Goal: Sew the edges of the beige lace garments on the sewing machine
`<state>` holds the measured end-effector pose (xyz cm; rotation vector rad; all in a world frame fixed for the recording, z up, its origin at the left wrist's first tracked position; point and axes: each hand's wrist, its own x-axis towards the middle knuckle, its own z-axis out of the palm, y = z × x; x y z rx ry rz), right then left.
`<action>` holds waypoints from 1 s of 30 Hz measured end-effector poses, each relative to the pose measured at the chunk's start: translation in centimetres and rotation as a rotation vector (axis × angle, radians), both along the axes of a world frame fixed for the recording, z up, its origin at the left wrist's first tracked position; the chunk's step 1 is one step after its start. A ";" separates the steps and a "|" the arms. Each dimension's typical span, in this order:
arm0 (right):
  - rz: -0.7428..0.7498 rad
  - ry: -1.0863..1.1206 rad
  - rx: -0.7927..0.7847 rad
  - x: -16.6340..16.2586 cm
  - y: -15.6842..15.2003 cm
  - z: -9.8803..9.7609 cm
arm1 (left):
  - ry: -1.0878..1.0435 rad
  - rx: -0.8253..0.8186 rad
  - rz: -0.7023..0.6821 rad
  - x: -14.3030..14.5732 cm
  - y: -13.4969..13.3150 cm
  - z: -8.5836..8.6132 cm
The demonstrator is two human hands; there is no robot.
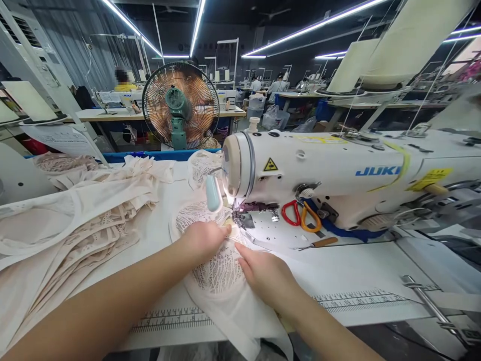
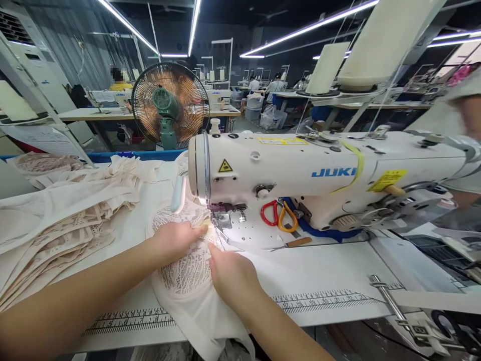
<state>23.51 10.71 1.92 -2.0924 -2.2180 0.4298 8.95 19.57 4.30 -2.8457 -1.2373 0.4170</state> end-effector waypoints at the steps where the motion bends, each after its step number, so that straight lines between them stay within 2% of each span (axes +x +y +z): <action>1: 0.005 -0.020 -0.002 0.2 0.3 0.0 | -0.007 0.000 0.012 0.2 0.1 -0.1; 8: 0.006 -0.023 -0.029 1.3 2.0 0.4 | 0.013 0.013 0.107 1.7 0.5 -0.7; 11: 0.010 0.003 -0.037 1.5 2.2 0.6 | 0.032 0.063 0.084 1.8 0.0 -0.7; 14: 0.037 0.015 -0.032 1.6 2.1 0.5 | -0.051 0.259 -0.084 1.2 -0.5 -1.0; 16: 0.054 0.022 -0.022 1.6 2.1 0.4 | -0.142 0.405 -0.276 0.7 -0.4 -1.7; 19: 0.061 0.018 -0.014 1.6 2.0 0.2 | -0.289 0.493 -0.549 -0.1 0.3 -3.3; 21: 0.065 0.009 -0.016 1.6 1.9 0.1 | -0.356 0.467 -0.608 -0.5 0.9 -4.3; 24: 0.080 0.003 -0.012 1.6 1.7 0.1 | -0.370 0.386 -0.600 -0.9 1.5 -5.1; 27: 0.065 0.005 -0.023 1.6 1.6 0.3 | -0.382 0.315 -0.590 -1.0 1.6 -4.9; 30: 0.030 -0.002 -0.039 1.6 1.7 0.5 | -0.396 0.268 -0.522 -0.6 1.7 -4.4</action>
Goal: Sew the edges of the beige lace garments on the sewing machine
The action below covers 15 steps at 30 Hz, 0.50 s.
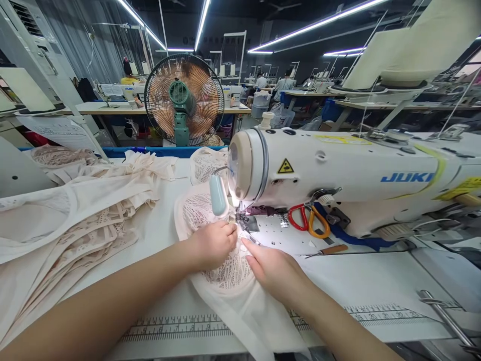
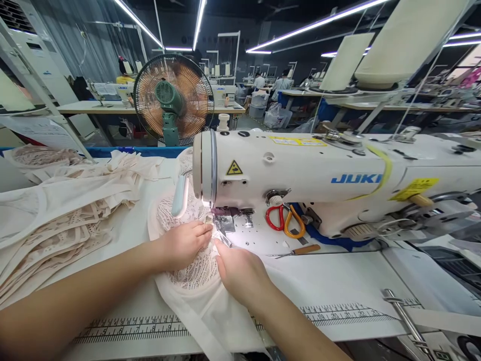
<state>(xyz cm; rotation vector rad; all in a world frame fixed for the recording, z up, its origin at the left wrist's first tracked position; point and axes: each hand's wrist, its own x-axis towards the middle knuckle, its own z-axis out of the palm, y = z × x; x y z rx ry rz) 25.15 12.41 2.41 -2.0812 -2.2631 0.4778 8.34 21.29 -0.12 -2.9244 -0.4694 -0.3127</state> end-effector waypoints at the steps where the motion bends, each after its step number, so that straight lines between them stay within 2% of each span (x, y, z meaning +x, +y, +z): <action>1: -0.005 -0.003 -0.002 0.0 0.1 0.0 | 0.007 -0.012 0.020 0.2 0.1 0.1; 7: 0.011 -0.044 0.009 0.2 0.5 -0.2 | 0.110 -0.071 0.081 1.0 0.3 0.8; 15: 0.007 -0.040 -0.010 0.1 0.6 0.0 | 0.080 -0.134 0.086 0.9 0.4 0.9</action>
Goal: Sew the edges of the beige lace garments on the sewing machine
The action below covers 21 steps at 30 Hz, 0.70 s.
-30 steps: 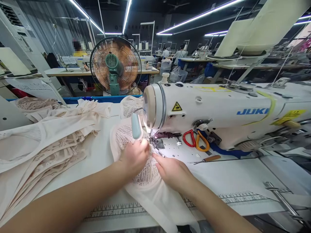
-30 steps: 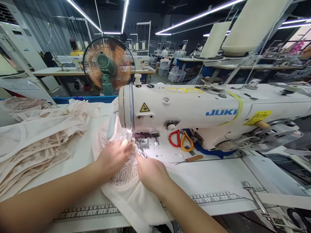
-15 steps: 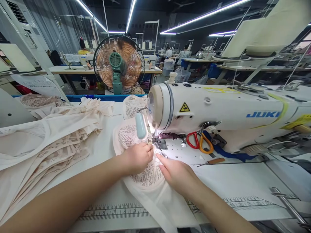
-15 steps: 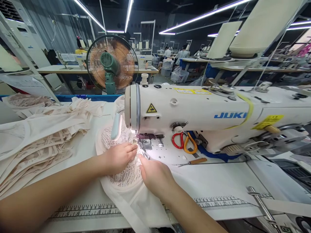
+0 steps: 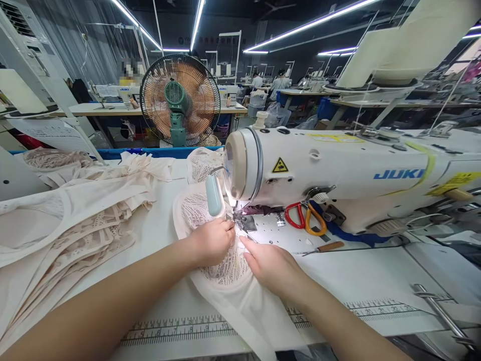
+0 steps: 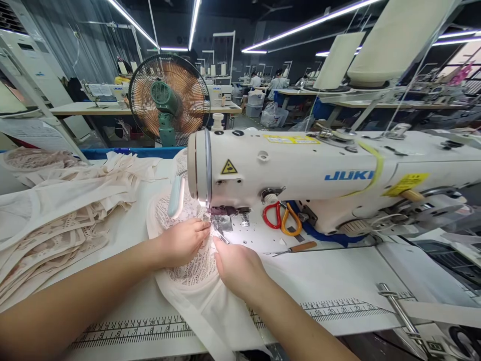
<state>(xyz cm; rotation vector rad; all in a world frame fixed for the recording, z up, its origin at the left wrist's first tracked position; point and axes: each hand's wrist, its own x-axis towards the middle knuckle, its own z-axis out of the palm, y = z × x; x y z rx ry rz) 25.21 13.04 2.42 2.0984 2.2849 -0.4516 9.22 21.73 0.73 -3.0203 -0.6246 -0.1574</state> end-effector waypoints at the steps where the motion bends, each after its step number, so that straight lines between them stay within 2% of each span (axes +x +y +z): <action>1: 0.000 -0.002 0.002 0.0 0.0 0.0 | -0.002 -0.009 0.008 0.0 0.0 0.0; 12: -0.008 -0.028 0.026 -0.4 0.5 0.3 | 0.019 -0.119 0.094 -0.1 -0.3 1.8; 16: 0.020 0.006 0.085 0.3 -1.1 0.2 | 0.043 -0.115 0.117 -1.6 -2.2 2.9; 21: 0.140 0.055 0.076 1.5 -3.3 -0.4 | 0.221 -0.218 0.189 -3.5 -3.6 4.1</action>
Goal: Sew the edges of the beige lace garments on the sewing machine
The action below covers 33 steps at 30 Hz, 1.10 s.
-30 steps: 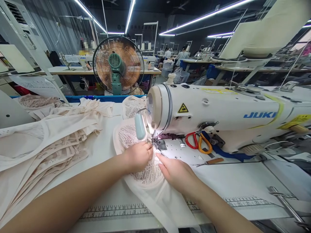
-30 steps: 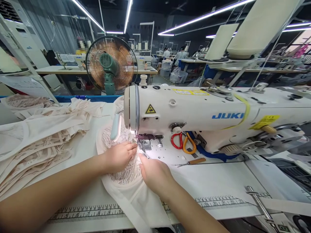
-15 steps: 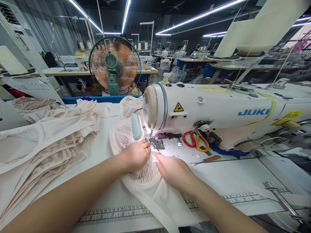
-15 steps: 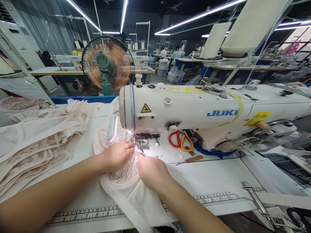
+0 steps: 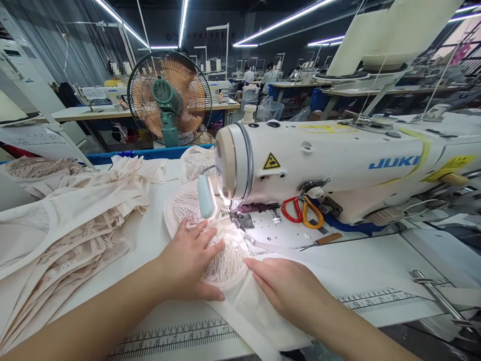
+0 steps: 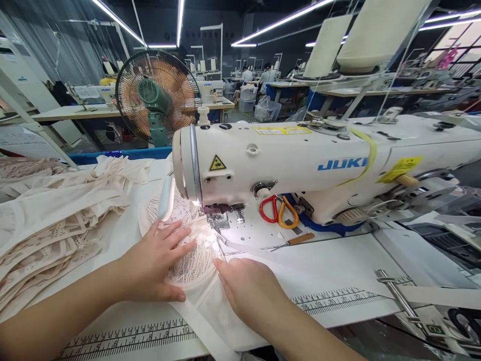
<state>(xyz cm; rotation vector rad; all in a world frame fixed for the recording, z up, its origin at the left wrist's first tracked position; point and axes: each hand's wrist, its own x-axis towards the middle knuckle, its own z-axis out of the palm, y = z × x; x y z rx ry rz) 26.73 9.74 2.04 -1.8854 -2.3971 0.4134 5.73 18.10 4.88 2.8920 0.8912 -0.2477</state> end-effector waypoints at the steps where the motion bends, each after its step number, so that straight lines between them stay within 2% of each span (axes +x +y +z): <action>1: 0.003 0.000 -0.007 0.1 -0.1 -0.1 | 0.030 -0.020 0.018 -0.1 0.0 0.1; 9: -0.012 -0.032 -0.023 0.1 1.3 -0.1 | 0.111 -0.054 0.150 0.1 1.8 0.1; 14: -0.032 -0.075 -0.040 -0.2 2.4 0.2 | 0.096 -0.044 0.181 -0.2 3.2 0.2; 27: -0.112 -0.293 -0.284 -2.7 4.7 3.5 | 0.055 -0.110 0.323 -0.1 6.4 0.2; 33: -0.120 -0.304 -0.312 -2.8 4.9 3.4 | -0.044 -0.151 0.293 0.1 8.4 0.0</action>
